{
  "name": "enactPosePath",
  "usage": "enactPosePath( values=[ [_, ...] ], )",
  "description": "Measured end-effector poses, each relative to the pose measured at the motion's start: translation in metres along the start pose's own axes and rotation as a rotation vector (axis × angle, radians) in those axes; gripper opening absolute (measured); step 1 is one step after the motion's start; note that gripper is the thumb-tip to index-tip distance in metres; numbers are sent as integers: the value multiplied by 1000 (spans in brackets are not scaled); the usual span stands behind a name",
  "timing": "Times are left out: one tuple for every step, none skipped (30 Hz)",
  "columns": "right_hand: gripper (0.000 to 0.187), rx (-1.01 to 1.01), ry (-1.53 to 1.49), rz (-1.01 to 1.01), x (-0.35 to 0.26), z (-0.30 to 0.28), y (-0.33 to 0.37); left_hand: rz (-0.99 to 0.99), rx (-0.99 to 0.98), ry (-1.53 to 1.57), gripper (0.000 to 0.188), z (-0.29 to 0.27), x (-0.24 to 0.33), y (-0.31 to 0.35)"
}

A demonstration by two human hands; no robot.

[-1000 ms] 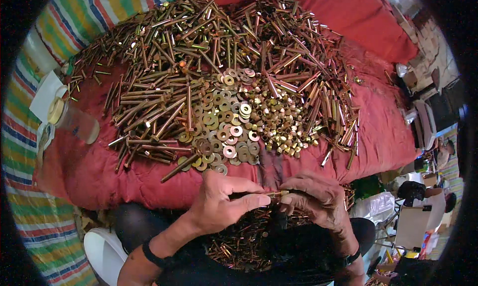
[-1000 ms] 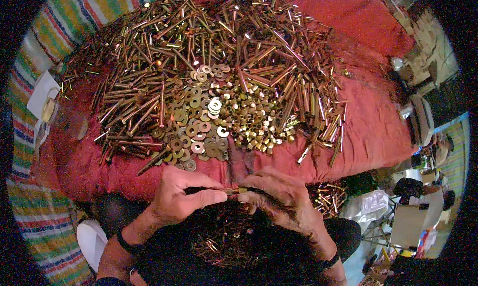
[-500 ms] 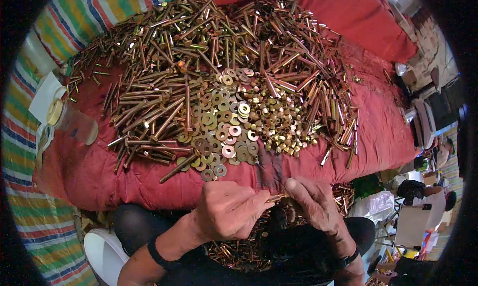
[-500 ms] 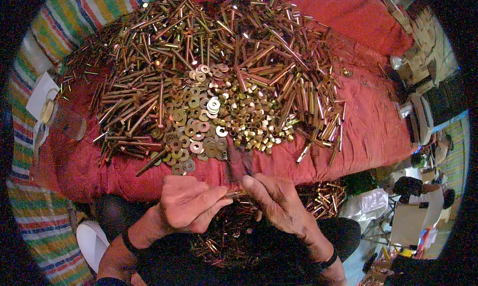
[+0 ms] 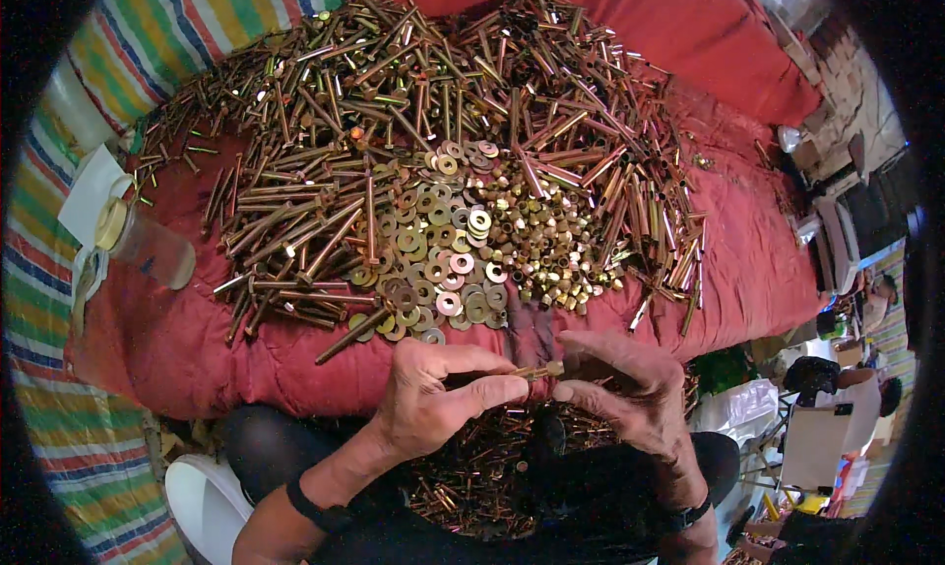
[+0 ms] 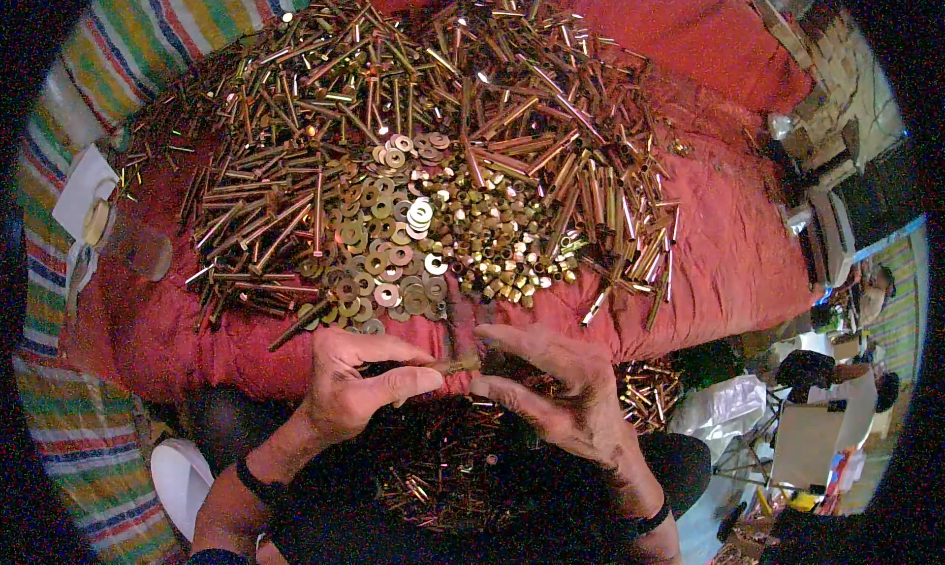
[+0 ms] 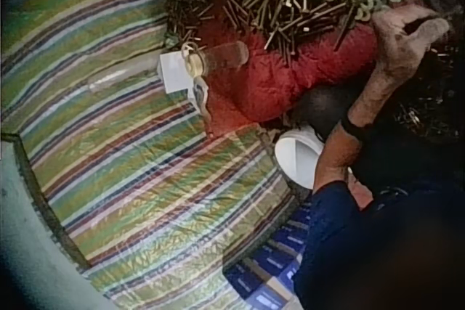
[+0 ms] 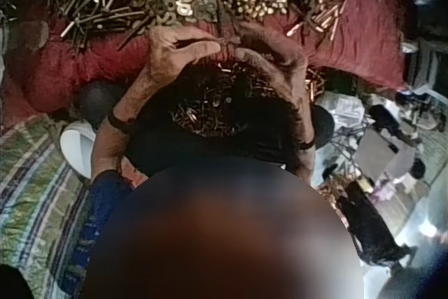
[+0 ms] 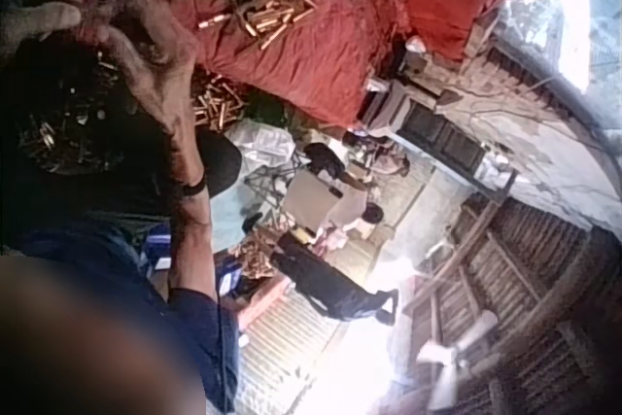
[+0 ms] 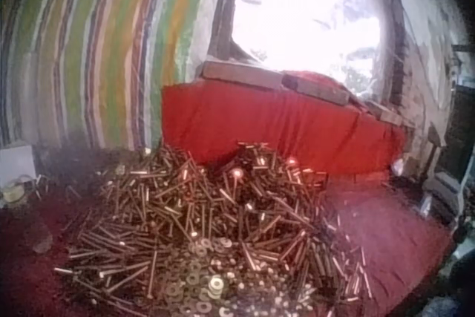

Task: The person sits on the floor and repeatedly picks up metal rods and washers from a large pile on a red cloth. They thread washers onto the rods by hand and place the assembled units back onto the pile.

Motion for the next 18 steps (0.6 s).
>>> enactPosePath(
  values=[
    [40,-13,30,-11,-1,1,0,0,-8,-23,17,0,0,0],
    [37,-23,45,-39,-2,2,0,-25,-20,-3,17,1,-2,0],
    [34,-36,65,-57,-3,3,0,-41,-28,-7,17,2,-4,0],
    [31,-33,92,-55,-3,2,1,-42,-32,-35,17,3,-4,0],
    [30,-50,10,-35,-2,4,1,-33,-34,-1,17,3,-4,1],
    [29,-51,-65,6,0,4,2,-10,-33,8,17,4,-3,1],
    [28,-78,-140,84,4,6,3,14,-30,1,17,5,-2,1],
    [24,-83,-134,75,3,7,4,8,-39,17,17,6,-3,1],
    [20,-114,-127,103,4,8,5,4,-47,16,18,7,-3,2],
    [18,-132,-134,119,4,9,6,3,-51,3,18,7,-3,2],
    [20,-128,-113,165,6,10,6,-5,-59,10,18,8,-3,2],
    [23,-112,-106,200,7,9,7,-10,-63,5,18,9,-3,2],
    [28,-96,-99,234,8,8,7,-19,-62,-15,19,8,-3,2],
    [33,-70,-93,226,7,6,7,-34,-67,14,19,8,-3,2],
    [39,-45,-86,218,6,5,6,-52,-66,28,19,7,-3,2],
    [45,-20,-79,209,4,3,6,-67,-64,21,18,7,-3,2],
    [51,20,-50,223,5,1,5,-86,-68,50,18,6,-4,2],
    [37,38,-163,234,6,0,6,-101,-69,57,18,5,-4,2]
  ],
)
Point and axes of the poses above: each hand's wrist, its own y-axis away from the middle knuckle, its own z-axis out of the palm, x = y × z, the point moved 6 cm from there along -y, towards the middle knuckle, and after that the axes turned 5 degrees about -x, right-handed, at the moved point
